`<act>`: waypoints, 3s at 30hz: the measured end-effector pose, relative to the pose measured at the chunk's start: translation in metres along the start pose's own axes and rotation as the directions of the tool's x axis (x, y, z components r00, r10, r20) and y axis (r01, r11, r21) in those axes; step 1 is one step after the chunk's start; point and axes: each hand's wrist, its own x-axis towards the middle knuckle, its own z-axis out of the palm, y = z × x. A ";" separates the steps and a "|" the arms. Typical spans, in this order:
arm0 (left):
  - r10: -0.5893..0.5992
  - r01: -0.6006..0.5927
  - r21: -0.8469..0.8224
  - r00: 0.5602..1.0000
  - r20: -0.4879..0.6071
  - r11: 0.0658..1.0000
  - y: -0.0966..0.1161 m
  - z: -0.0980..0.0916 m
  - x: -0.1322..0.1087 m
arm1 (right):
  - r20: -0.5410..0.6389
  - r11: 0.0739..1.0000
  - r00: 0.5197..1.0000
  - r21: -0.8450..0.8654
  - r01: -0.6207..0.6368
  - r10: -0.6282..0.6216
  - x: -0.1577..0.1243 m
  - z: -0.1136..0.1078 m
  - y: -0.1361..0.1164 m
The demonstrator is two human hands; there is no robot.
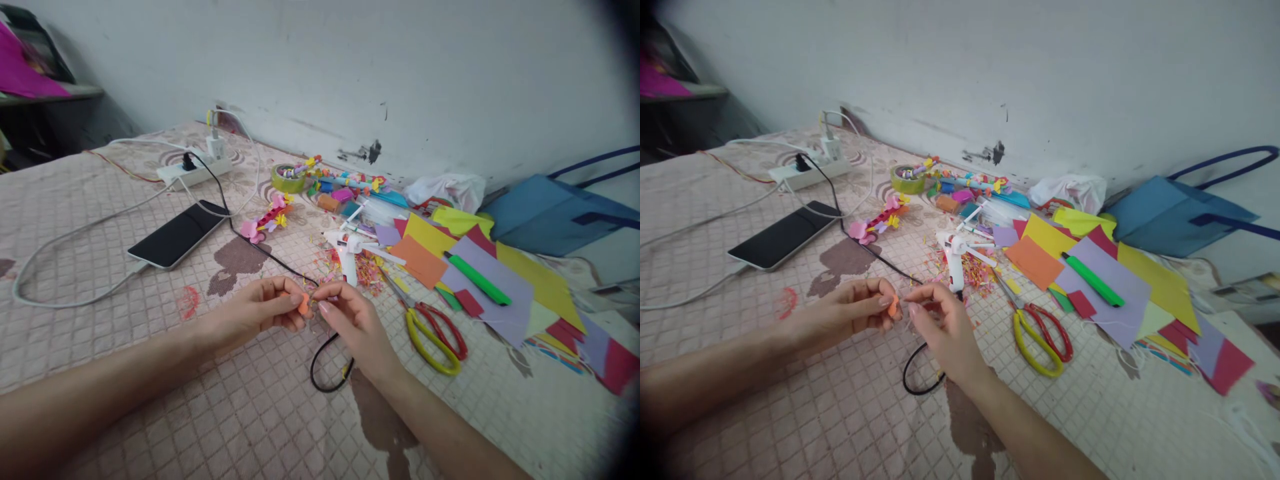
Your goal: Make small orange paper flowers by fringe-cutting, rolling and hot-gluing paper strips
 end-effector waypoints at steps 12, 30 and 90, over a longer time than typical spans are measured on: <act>-0.081 0.081 0.002 0.997 0.003 0.997 -0.002 0.000 0.002 | 0.112 0.932 0.977 0.297 -0.207 0.181 0.000 0.007 0.002; 0.071 -0.071 0.005 0.991 -0.114 0.997 0.012 -0.010 0.006 | -0.188 0.627 0.948 -0.779 0.015 -0.257 0.072 -0.049 0.035; 0.580 -0.400 0.713 0.814 -0.012 0.576 0.027 -0.004 -0.006 | 0.127 0.773 0.992 -0.628 0.093 -0.017 -0.028 -0.060 -0.010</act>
